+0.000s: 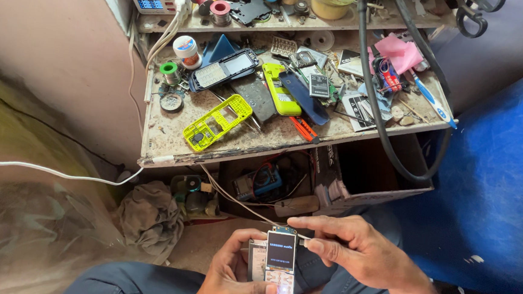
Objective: The person assembles a small mobile phone by inserting the battery and closing the back cover, then powers it on and connects a charging cable. They test the keypad and screen, then disassemble the phone again and handle a yellow phone casing.
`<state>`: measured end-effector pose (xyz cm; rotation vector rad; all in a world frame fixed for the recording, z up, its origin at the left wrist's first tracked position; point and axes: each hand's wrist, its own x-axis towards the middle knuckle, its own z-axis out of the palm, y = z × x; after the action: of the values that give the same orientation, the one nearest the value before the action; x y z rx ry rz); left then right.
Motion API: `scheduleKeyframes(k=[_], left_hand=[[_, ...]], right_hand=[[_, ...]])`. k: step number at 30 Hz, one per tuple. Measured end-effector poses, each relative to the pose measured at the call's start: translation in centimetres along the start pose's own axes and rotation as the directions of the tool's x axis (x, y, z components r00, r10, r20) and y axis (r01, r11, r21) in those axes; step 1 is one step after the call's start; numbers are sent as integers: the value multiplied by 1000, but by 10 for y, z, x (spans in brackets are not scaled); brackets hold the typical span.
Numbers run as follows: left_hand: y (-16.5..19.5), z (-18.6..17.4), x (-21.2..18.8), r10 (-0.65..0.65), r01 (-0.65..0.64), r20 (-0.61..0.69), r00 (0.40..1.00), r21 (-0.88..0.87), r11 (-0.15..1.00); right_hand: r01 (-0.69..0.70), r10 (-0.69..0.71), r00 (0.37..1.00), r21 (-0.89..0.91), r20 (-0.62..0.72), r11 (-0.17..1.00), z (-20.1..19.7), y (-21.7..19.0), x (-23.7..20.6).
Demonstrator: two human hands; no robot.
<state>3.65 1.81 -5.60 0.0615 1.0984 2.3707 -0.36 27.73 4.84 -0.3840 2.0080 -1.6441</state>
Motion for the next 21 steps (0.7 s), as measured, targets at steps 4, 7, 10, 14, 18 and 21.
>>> scheduleKeyframes(k=[4, 7, 10, 14, 18, 21], left_hand=[[3, -2, 0, 16, -15, -11, 1000, 66, 998], [5, -2, -1, -49, 52, -39, 998, 60, 997], [7, -1, -1, -81, 82, -23, 996, 43, 996], [10, -1, -1, -94, 95, -13, 995, 34, 995], [13, 1, 0, -78, 78, -3, 997, 43, 996], [16, 3, 2, -74, 74, 2, 997, 49, 996]], right_hand=[[-37, 39, 998, -36, 49, 999, -5, -7, 3], [-17, 22, 997, -74, 71, 997, -7, -12, 5], [14, -6, 996, -92, 89, 996, -7, -14, 7], [5, 3, 996, -90, 93, 996, -7, -12, 9], [8, 0, 997, -106, 80, 994, -7, -9, 9], [12, -3, 997, -117, 80, 993, -9, -8, 8]])
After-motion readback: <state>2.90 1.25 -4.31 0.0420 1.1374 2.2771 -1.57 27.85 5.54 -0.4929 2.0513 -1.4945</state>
